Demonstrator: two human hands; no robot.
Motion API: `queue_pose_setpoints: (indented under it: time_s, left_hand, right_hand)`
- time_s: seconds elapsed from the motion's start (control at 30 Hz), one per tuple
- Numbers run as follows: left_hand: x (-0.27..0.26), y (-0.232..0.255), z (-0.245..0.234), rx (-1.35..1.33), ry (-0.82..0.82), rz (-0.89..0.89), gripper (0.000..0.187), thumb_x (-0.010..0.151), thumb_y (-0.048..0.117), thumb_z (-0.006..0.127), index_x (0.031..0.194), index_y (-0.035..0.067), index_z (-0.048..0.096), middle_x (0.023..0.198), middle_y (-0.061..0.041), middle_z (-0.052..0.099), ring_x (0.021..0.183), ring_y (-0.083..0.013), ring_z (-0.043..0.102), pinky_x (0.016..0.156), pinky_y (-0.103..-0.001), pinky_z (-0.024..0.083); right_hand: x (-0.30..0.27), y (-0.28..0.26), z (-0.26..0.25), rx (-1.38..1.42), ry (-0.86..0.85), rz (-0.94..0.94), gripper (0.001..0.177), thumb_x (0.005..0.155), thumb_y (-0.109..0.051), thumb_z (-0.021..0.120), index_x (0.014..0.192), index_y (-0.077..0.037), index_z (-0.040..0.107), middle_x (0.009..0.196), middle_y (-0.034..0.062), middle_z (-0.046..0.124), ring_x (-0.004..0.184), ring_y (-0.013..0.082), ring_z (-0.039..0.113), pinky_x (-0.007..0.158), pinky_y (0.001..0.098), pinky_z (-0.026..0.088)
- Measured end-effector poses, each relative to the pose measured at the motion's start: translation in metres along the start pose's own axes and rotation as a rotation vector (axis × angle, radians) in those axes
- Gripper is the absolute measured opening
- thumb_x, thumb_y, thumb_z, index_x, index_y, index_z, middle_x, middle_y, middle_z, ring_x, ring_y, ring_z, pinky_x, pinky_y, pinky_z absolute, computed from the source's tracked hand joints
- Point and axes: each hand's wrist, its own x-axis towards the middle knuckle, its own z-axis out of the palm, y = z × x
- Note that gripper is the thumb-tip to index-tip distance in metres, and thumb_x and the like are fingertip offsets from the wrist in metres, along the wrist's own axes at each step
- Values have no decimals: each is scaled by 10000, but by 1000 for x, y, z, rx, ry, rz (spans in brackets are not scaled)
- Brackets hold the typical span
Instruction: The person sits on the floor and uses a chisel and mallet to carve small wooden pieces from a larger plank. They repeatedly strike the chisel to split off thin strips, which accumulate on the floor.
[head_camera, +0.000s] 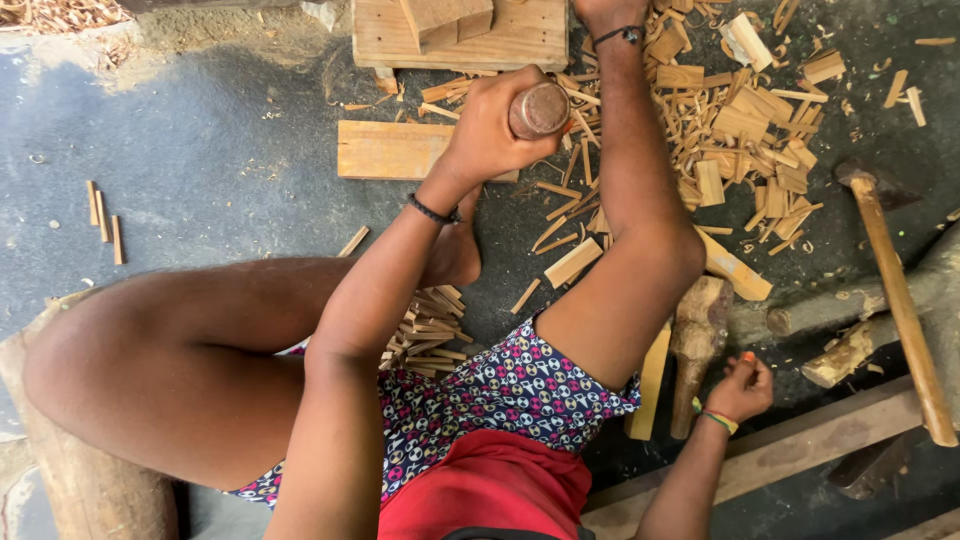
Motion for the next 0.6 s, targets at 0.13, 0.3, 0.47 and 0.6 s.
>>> queue_pose_setpoints:
  time_s: [0.13,0.3,0.47,0.6]
  left_hand:
    - [1,-6,-3,-38,10,18,266,823,223,847,928,66,660,818,-100,725,733,-222,743,691,-343,576]
    - [-5,-9,-9,-26,-46,-26,293,824,236,865,902,64,641,771,-90,705,702,-219,729,686,-338,569]
    - [-2,-7,-10,-131,-91,-3,264,841,208,849,967,66,665,859,-97,756,786,-220,791,735,-325,609]
    - [-3,-4,5,-55,-52,9,309,779,167,818,1018,51,660,889,-123,754,810,-238,780,761,-329,615]
  right_hand:
    - [1,-5,3,-100,-47,5,201,1103,-161,673,1080,35,708,931,90,719,836,145,700,680,282,530]
    - [1,-10,-1,-204,-93,-117,215,1100,-154,710,1041,53,710,912,109,712,807,165,679,717,296,527]
    - [-5,-11,-6,-298,-122,-73,366,1082,-321,734,1075,45,730,949,151,727,837,233,700,774,362,556]
    - [-25,-10,-1,-421,-186,-120,546,1039,-485,743,1120,55,731,1054,225,729,947,346,705,851,441,538]
